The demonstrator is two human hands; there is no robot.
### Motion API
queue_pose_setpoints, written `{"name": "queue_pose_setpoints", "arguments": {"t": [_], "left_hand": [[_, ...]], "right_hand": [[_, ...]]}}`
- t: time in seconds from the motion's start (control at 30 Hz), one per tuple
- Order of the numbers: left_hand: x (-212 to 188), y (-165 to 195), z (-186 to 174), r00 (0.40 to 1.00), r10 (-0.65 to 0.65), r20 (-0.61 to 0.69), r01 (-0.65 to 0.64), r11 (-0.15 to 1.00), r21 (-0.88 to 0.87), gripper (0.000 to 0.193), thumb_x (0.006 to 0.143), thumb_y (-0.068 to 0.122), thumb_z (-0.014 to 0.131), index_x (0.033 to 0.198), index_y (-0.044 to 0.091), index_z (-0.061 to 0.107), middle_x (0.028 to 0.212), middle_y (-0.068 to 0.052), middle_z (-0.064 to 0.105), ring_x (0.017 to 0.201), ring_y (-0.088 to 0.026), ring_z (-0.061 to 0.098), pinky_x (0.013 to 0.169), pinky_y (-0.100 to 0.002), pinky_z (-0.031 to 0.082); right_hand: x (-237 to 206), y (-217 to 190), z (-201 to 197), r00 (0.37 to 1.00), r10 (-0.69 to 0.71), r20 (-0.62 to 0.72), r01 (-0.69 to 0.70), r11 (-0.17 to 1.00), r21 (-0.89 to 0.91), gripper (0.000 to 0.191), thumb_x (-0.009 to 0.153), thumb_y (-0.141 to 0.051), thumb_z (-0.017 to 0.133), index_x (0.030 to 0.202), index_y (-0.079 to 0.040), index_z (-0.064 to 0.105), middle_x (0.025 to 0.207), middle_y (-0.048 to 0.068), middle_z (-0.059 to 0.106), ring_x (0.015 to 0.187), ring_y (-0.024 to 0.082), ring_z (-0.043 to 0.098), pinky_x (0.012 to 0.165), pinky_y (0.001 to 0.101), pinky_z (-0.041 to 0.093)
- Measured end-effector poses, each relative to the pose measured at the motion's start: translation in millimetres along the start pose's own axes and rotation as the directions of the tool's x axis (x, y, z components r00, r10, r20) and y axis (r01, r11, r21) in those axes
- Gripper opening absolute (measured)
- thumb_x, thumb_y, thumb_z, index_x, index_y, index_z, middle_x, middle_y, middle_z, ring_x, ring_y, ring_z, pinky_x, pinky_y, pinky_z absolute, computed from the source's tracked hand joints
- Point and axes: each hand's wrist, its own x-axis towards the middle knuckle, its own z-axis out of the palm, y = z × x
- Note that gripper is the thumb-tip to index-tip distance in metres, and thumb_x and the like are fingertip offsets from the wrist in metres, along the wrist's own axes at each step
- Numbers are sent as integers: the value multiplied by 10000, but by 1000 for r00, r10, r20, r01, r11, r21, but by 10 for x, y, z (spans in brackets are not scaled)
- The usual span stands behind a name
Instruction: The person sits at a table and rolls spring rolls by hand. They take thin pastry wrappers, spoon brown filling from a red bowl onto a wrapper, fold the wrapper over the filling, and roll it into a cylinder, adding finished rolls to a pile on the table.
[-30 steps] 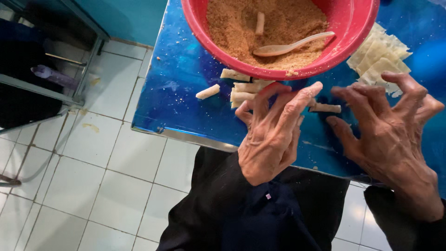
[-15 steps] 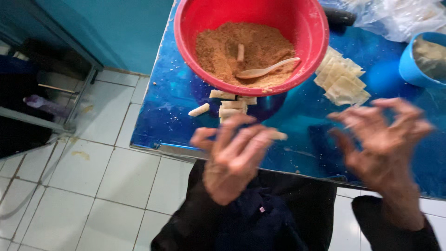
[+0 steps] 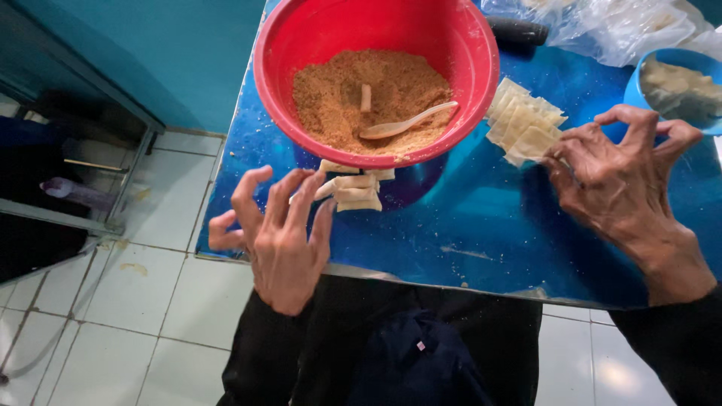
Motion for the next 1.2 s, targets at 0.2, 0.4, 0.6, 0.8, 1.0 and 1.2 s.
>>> {"name": "queue_pose_setpoints", "arguments": {"t": [0.2,0.4,0.6,0.8,1.0,1.2], "left_hand": [[61,550,74,952,307,11,-276,872,-404,400,916,187,825,1286,157,677,1290,4,662,1342,-231,524,1146,-459,303],[419,1078,492,864,500,60,-392,741,-545,574,935,201,751,1456,109,528,1383,-50,571,1387,-267,466,1132,-481,289],[431,1144,573,909,411,72,-301,765,-569,693,911,251,772,1517,144,454,1390,-23,575,1337,-218,502,1040,-477,281],[258,1085,560,924,377,67,-292,807,-513,738,838,268,768,1502,150,468,1428,-37,545,1401,-243,484,1050,-496,289],[38,838,480,873,483,74,-418,817,-398,238,932,161,667,1168,175,641,1289,52,622,1421,-214,487,1048,-550,231],[-151,710,332,865,496,76,-444,827,-345,285,886,176,699,1167,199,664,1220,70,632,1399,-207,495,1012,-523,219]], "right_hand": [[23,206,401,950,254,185,-313,727,611,189,1087,-327,681,1055,-159,764,1022,18,732,1101,210,593,1072,482,367],[108,416,335,882,328,339,-459,425,781,199,1084,-249,683,1166,-70,709,957,100,727,878,222,723,808,366,558],[228,563,70,966,168,199,-259,537,803,180,1055,-227,686,1106,-55,698,1014,91,707,804,191,695,737,349,555],[21,11,-468,999,-40,0,33,827,561,197,797,-212,762,984,-157,729,1006,-40,725,1069,176,649,926,488,375],[-175,-416,-762,999,-46,18,19,688,725,280,756,-252,811,1012,-188,717,1018,-65,725,1146,194,605,966,514,330],[-381,-647,-803,994,89,63,-107,672,733,329,728,-310,851,1011,-175,752,1108,-52,699,1201,266,531,975,487,323]]}}
